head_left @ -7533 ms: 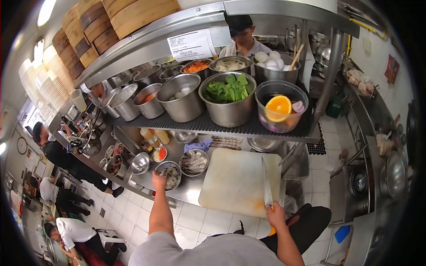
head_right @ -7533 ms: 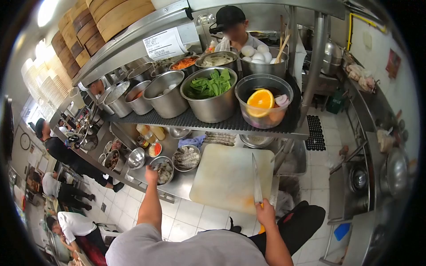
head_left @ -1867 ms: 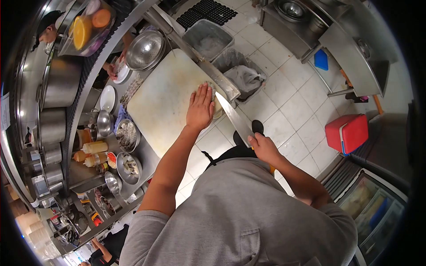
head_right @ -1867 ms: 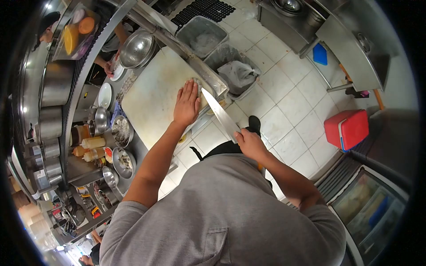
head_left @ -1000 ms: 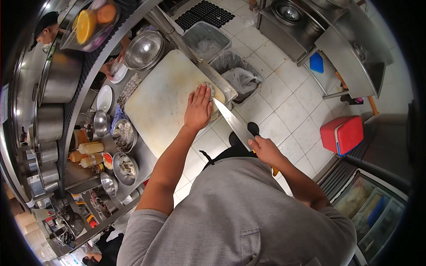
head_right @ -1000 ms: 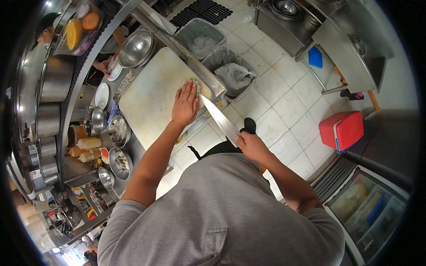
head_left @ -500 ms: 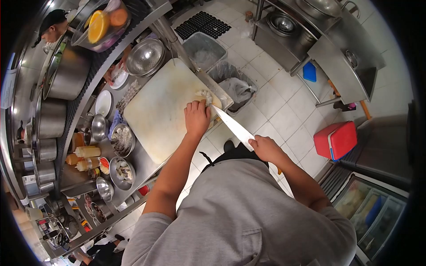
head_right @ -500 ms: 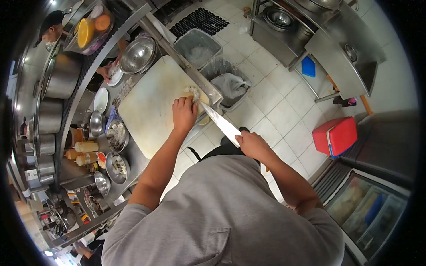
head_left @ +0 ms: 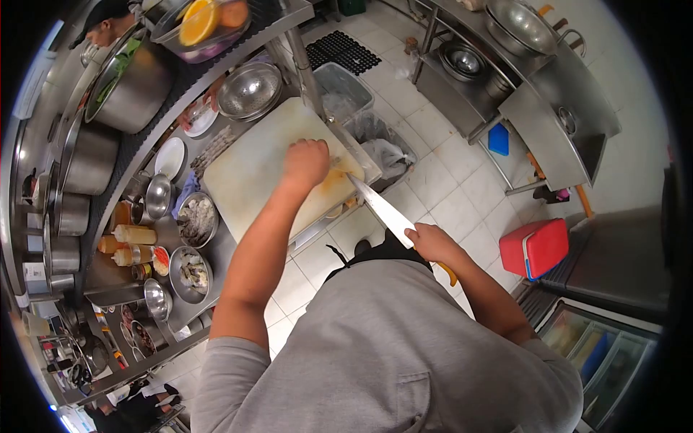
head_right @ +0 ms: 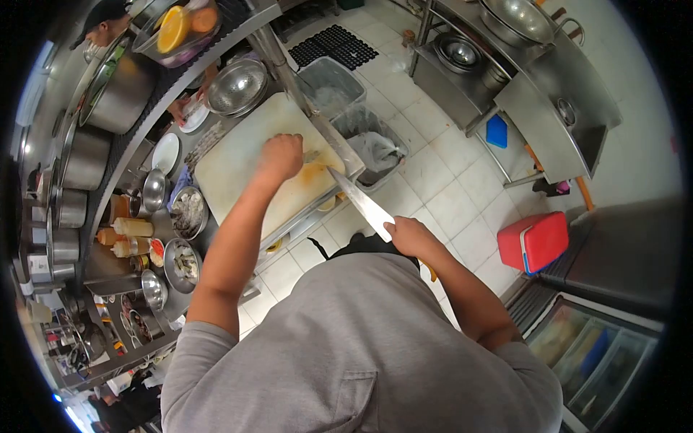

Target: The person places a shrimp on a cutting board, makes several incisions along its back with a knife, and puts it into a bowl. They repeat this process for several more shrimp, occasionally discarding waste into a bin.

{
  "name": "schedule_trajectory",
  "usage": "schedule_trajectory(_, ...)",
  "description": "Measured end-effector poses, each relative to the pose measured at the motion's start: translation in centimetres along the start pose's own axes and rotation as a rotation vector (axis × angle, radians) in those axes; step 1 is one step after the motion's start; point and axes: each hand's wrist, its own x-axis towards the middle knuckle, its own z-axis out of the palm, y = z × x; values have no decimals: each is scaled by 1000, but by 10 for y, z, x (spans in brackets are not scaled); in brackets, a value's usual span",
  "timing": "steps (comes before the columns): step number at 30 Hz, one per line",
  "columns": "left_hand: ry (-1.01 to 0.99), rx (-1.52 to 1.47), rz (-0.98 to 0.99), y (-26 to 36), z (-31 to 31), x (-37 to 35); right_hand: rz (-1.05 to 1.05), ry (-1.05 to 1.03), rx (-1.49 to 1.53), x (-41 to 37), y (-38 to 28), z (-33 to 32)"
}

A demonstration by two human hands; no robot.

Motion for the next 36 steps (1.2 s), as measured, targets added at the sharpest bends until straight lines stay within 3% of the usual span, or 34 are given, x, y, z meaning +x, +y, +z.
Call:
schedule_trajectory(7, -121, 62, -105, -45, -93, -20, -16, 10, -84, 2, -1, -6)
schedule_trajectory(12, -133, -19, -274, -69, -105, -48, -49, 58, -73, 12, 14, 2)
schedule_trajectory(16, -53, -266, -355, -79, -70, -76, -93, 92, -51, 15, 17, -1)
schedule_trajectory(18, 95, -505, -375, -78, -23, -87, -64, 57, 16, 18, 13, -7)
schedule_trajectory(20, 133, -691, -432, -69, 32, -94, -103, 168, 93, 24, 10, -17)
schedule_trajectory(23, 235, -761, -501, -47, 110, -108, -128, 225, 120, 28, -4, -45)
schedule_trajectory(24, 242, -764, -505, -37, 116, -114, -125, 228, 110, 27, -13, -58)
schedule_trajectory(26, 508, -610, -525, -22, 122, -119, -167, 264, 51, 39, -11, -77)
schedule_trajectory(32, 494, -553, -568, -15, 115, -117, -229, 384, -141, 69, -16, -141)
schedule_trajectory(36, 511, -517, -576, -14, 115, -116, -214, 561, -212, 140, 26, -135)
